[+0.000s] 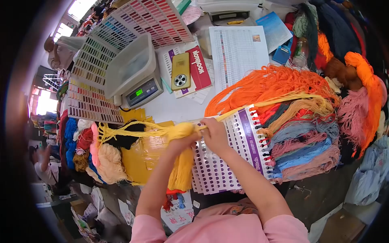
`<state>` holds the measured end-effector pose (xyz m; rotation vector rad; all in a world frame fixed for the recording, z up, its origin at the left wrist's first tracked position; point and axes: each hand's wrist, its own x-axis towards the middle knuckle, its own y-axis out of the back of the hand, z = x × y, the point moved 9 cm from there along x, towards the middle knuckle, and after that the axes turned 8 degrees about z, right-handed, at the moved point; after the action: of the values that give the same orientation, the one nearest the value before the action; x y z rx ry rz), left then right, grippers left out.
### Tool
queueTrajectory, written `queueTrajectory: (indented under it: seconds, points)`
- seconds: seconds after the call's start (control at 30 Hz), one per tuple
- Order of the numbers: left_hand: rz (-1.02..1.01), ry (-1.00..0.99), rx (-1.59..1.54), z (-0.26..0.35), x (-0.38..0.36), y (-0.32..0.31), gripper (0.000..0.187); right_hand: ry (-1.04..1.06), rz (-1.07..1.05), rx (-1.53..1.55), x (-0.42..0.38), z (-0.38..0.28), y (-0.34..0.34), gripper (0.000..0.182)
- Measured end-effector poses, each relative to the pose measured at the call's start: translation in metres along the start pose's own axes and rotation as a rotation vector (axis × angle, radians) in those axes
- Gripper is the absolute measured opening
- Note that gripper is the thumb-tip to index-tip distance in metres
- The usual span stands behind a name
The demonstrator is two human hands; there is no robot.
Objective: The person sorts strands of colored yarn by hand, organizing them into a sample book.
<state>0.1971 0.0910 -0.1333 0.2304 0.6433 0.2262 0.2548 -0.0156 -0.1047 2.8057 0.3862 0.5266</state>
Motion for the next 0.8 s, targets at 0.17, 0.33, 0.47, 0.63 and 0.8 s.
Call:
queueTrajectory:
  seconds: [0.17, 0.33, 0.47, 0.63, 0.8]
  points:
    - [0.299, 0.253, -0.417, -0.037, -0.039, 0.105, 0.019, 0.081, -0.133, -0.386, -0.003, -0.011, -0.014, 0.036]
    - [0.413, 0.056, -0.647, -0.053, -0.078, 0.239, 0.014, 0.089, -0.144, -0.376, -0.002, -0.014, -0.015, 0.034]
    - [0.645, -0.154, -1.084, -0.053, -0.092, 0.320, 0.014, 0.100, -0.125, -0.402, -0.004, -0.014, -0.018, 0.033]
    - [0.718, -0.224, -0.611, -0.023, -0.138, 0.269, 0.026, 0.109, -0.149, -0.430, -0.004, -0.021, -0.015, 0.035]
    - [0.153, 0.065, -0.955, -0.017, -0.155, 0.072, 0.039, 0.106, -0.021, -0.140, -0.023, -0.042, 0.007, 0.024]
